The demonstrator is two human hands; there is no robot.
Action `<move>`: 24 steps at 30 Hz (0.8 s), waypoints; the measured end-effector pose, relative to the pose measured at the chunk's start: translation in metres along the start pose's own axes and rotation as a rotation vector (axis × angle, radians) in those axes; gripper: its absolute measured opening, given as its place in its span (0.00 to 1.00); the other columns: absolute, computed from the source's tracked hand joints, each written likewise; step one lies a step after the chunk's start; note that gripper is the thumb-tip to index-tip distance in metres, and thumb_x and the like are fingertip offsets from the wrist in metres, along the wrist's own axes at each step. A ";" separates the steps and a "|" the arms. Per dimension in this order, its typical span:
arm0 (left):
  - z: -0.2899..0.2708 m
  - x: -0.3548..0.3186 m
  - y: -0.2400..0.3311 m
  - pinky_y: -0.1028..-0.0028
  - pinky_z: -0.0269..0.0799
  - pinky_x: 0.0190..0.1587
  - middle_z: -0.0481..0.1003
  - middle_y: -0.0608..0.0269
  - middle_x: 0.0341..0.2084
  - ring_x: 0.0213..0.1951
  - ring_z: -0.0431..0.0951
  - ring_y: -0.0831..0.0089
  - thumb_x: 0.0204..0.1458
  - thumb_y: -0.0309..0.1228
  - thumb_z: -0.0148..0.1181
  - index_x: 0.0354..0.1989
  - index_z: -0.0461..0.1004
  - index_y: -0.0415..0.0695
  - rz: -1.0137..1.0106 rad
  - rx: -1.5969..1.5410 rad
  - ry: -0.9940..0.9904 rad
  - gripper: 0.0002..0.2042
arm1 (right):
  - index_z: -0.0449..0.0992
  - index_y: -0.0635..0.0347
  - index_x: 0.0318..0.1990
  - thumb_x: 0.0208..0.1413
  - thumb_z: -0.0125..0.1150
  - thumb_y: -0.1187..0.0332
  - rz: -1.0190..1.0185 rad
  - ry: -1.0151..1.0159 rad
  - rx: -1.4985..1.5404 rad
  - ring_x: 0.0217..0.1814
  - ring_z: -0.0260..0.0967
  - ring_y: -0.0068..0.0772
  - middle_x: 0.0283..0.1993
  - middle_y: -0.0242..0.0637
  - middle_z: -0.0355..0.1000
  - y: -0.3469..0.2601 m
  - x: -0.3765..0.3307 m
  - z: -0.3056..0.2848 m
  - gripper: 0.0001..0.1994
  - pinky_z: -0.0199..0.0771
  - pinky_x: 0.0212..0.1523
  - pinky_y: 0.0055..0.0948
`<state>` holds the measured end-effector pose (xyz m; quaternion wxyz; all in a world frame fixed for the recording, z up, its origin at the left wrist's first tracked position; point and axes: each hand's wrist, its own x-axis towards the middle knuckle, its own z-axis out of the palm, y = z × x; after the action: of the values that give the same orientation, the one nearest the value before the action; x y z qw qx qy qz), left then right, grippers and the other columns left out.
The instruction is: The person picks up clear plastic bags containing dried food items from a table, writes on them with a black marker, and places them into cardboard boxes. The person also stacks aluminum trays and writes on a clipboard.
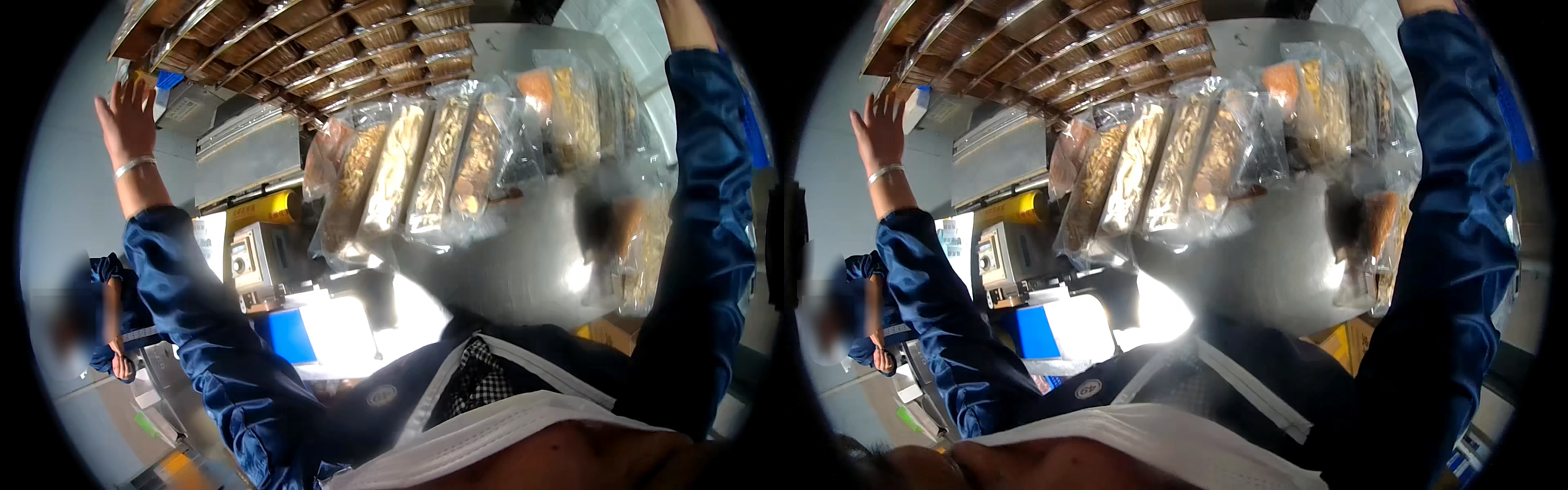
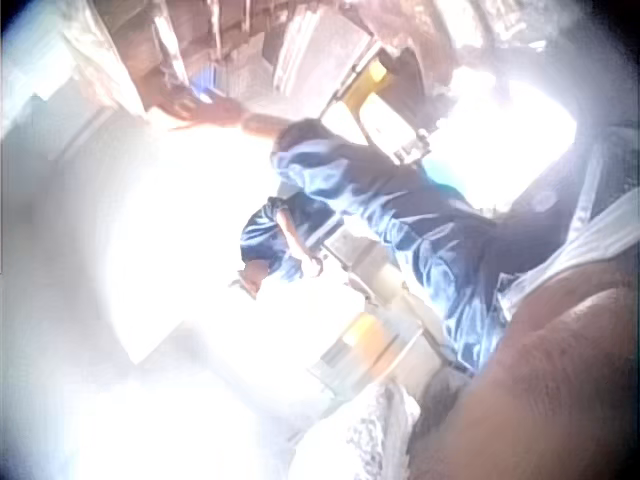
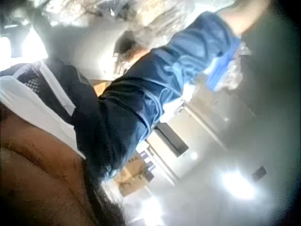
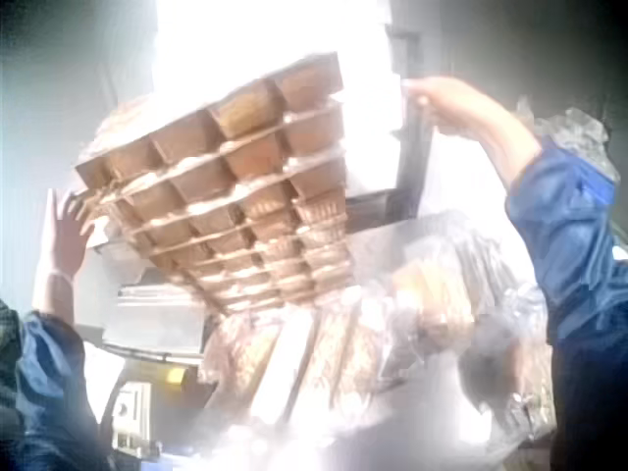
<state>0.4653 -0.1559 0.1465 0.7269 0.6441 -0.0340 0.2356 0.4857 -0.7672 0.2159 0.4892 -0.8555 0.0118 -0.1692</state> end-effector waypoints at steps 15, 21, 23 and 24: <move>-0.043 -0.231 -0.253 0.61 0.69 0.53 0.77 0.43 0.47 0.47 0.76 0.48 0.61 0.36 0.54 0.55 0.72 0.38 0.382 1.614 -0.390 0.18 | 0.77 0.63 0.37 0.61 0.53 0.56 0.549 -0.265 -0.052 0.21 0.63 0.26 0.27 0.36 0.74 0.395 -0.309 0.100 0.17 0.58 0.20 0.30; -0.040 -0.229 -0.333 0.57 0.70 0.51 0.75 0.34 0.48 0.51 0.74 0.40 0.61 0.52 0.51 0.60 0.67 0.36 -0.117 1.114 -0.087 0.31 | 0.73 0.57 0.40 0.66 0.48 0.58 0.974 -0.328 0.512 0.17 0.46 0.15 0.25 0.25 0.66 0.387 -0.321 0.145 0.13 0.41 0.15 0.20; -0.044 -0.219 -0.353 0.58 0.70 0.52 0.75 0.37 0.48 0.52 0.74 0.42 0.60 0.54 0.51 0.62 0.66 0.38 -0.313 1.025 -0.086 0.32 | 0.72 0.55 0.38 0.66 0.49 0.57 0.977 -0.353 0.527 0.17 0.47 0.14 0.24 0.24 0.64 0.382 -0.322 0.141 0.12 0.41 0.15 0.19; -0.048 -0.212 -0.360 0.58 0.70 0.52 0.75 0.38 0.49 0.53 0.74 0.43 0.60 0.55 0.51 0.63 0.65 0.39 -0.410 0.816 -0.078 0.33 | 0.72 0.54 0.38 0.66 0.49 0.57 0.995 -0.451 0.529 0.18 0.47 0.14 0.24 0.23 0.63 0.382 -0.321 0.137 0.12 0.41 0.16 0.18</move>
<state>0.4039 -0.1948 -0.2680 0.4434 0.8797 0.1623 0.0565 0.2803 -0.7921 -0.2579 0.6960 -0.6117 0.2638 0.2681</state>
